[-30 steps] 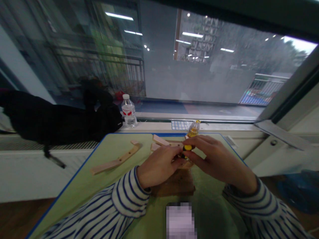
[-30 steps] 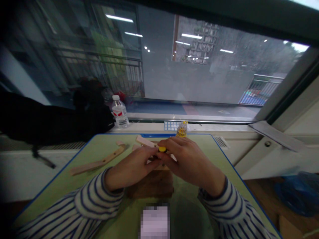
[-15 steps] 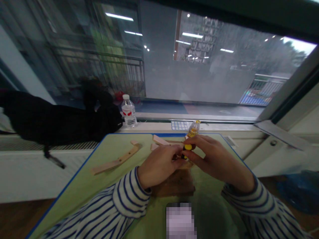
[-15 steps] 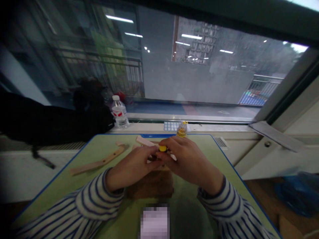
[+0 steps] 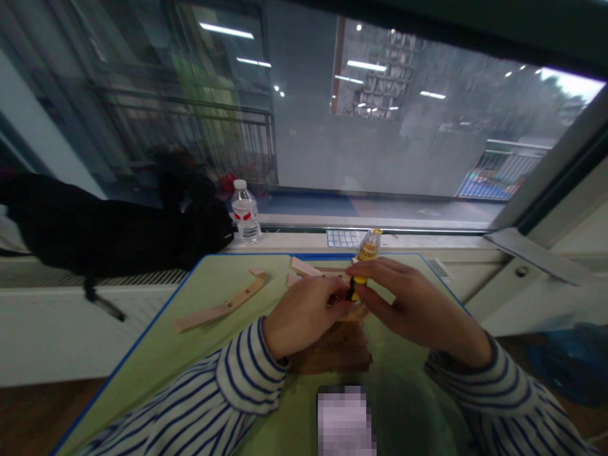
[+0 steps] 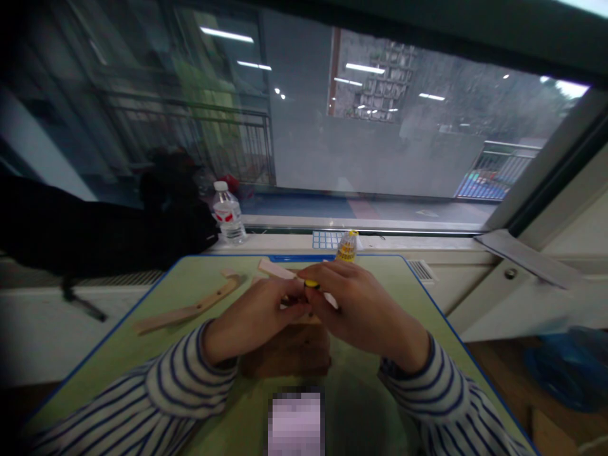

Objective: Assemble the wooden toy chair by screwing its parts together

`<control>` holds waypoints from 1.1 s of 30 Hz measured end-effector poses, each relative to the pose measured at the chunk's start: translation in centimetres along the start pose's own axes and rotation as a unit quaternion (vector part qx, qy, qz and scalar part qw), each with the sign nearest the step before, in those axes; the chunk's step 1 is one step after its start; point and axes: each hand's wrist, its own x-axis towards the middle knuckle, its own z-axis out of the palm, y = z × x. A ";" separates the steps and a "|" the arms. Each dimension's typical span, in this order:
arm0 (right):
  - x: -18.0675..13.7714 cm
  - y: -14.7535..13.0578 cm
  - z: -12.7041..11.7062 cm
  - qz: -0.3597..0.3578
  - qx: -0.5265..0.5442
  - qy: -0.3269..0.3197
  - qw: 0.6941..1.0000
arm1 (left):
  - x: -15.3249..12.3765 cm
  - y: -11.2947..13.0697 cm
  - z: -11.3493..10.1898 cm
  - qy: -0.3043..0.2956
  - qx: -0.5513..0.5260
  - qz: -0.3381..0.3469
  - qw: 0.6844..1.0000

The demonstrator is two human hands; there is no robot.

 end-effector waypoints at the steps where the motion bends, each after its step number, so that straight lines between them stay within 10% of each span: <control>1: 0.0 0.0 0.0 0.000 -0.004 -0.001 1.000 | 0.0 0.0 0.0 -0.001 0.004 0.000 1.000; 33: 0.0 0.5 0.6 0.012 -0.019 0.020 1.000 | -0.1 0.3 0.0 -0.001 0.009 -0.026 1.000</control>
